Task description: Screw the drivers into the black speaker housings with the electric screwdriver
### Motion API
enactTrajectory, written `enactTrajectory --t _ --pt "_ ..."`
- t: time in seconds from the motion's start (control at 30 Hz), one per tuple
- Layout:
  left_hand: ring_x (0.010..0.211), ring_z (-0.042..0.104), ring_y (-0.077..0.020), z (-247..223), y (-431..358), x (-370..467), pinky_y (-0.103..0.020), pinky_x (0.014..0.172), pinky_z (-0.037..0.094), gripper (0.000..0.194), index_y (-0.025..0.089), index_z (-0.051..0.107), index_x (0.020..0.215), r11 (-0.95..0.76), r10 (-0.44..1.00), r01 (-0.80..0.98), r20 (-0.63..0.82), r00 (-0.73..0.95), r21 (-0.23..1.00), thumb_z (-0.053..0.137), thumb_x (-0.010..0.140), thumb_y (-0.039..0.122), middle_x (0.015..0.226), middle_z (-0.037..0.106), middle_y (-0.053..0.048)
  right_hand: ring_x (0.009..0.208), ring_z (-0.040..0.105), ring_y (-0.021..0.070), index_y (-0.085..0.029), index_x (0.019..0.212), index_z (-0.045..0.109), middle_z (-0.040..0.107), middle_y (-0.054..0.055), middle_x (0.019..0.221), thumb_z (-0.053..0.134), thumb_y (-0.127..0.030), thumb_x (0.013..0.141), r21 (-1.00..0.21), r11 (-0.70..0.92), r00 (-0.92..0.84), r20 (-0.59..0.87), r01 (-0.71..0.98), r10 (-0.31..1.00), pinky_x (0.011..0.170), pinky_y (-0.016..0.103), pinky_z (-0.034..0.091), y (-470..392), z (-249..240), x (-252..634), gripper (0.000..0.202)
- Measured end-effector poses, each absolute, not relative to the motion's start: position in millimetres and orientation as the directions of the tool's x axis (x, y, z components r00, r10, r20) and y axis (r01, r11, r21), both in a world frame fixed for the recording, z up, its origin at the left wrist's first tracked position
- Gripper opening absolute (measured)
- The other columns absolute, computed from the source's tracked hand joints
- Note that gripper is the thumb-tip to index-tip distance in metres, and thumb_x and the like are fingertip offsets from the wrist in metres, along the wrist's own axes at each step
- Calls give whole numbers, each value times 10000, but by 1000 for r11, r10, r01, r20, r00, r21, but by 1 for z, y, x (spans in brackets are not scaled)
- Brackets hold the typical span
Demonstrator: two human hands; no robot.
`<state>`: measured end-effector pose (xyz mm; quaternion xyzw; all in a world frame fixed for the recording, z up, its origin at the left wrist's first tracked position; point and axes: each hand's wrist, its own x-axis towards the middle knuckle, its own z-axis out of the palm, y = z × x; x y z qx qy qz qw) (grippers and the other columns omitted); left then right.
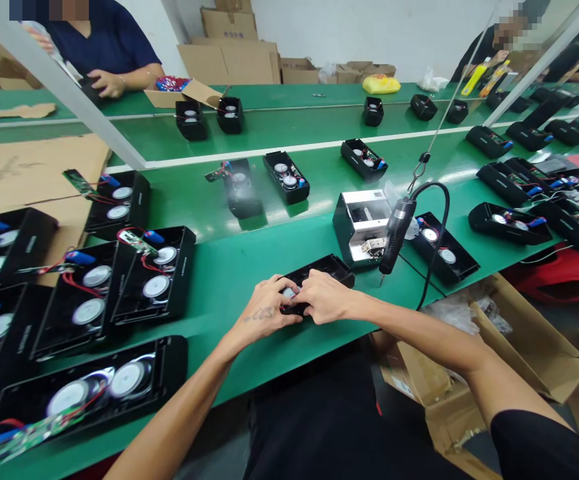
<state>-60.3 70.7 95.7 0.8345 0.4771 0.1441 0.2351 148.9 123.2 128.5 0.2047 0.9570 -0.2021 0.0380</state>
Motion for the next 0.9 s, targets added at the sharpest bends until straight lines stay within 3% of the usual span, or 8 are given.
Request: enactTrajectory --t 0.1,0.17,0.3,0.37,0.43,0.7,0.8,0.9 --pt "1297 574 -331 93 60 -54 -562 1119 446 144 354 862 953 -450 867 738 48 496 503 895 813 363 1259 727 -32 922 694 248 -154 1088 785 812 103 964 696 -128 917 -359 858 -926 -67 369 371 915 417 425 110 128 164 194" --pt "1388 522 -394 89 50 -49 -640 1148 419 131 340 860 923 -465 874 760 98 476 454 898 799 323 1265 737 -48 1047 691 261 -188 1167 748 806 101 1079 688 -159 955 -417 834 -869 173 362 464 984 435 470 103 132 184 223" --pt "1496 451 -457 77 28 -40 -679 1166 417 72 281 824 853 -515 857 796 217 468 318 833 834 213 1263 753 -61 1181 643 318 -227 1320 633 686 151 1273 707 -343 996 -570 493 -40 626 658 778 1061 533 523 112 132 241 353" --pt "1523 440 -456 72 22 -39 -669 1178 420 112 277 807 885 -537 841 795 255 478 281 798 848 172 1265 756 -52 1185 631 348 -192 1377 589 634 191 1311 712 -411 982 -632 257 263 609 731 748 1068 582 525 127 124 265 467" --pt "1532 443 -454 69 20 -40 -664 1183 422 154 282 795 920 -555 827 788 283 486 268 786 841 151 1265 757 -43 1155 647 347 -167 1384 589 645 199 1298 702 -444 972 -684 172 300 514 709 804 1043 581 548 142 112 281 508" --pt "1526 435 -467 59 26 -52 -647 1138 434 215 286 745 958 -636 752 758 337 566 148 764 789 153 1283 752 -34 718 653 191 -222 990 630 670 10 830 777 -387 837 -950 227 252 278 213 927 729 360 592 137 79 284 268" --pt "1527 429 -464 54 31 -57 -628 1118 433 220 292 733 955 -660 720 744 367 590 99 760 778 164 1282 755 -25 497 530 124 -243 1013 571 582 -60 705 700 -424 913 -958 258 265 283 127 922 528 300 493 143 97 285 244" --pt "1516 434 -462 51 34 -59 -613 1111 423 206 289 727 935 -688 683 723 393 616 61 763 769 173 1278 758 -18 474 532 114 -258 1162 546 597 -80 709 722 -438 944 -922 386 292 377 26 879 510 288 485 156 128 284 333"
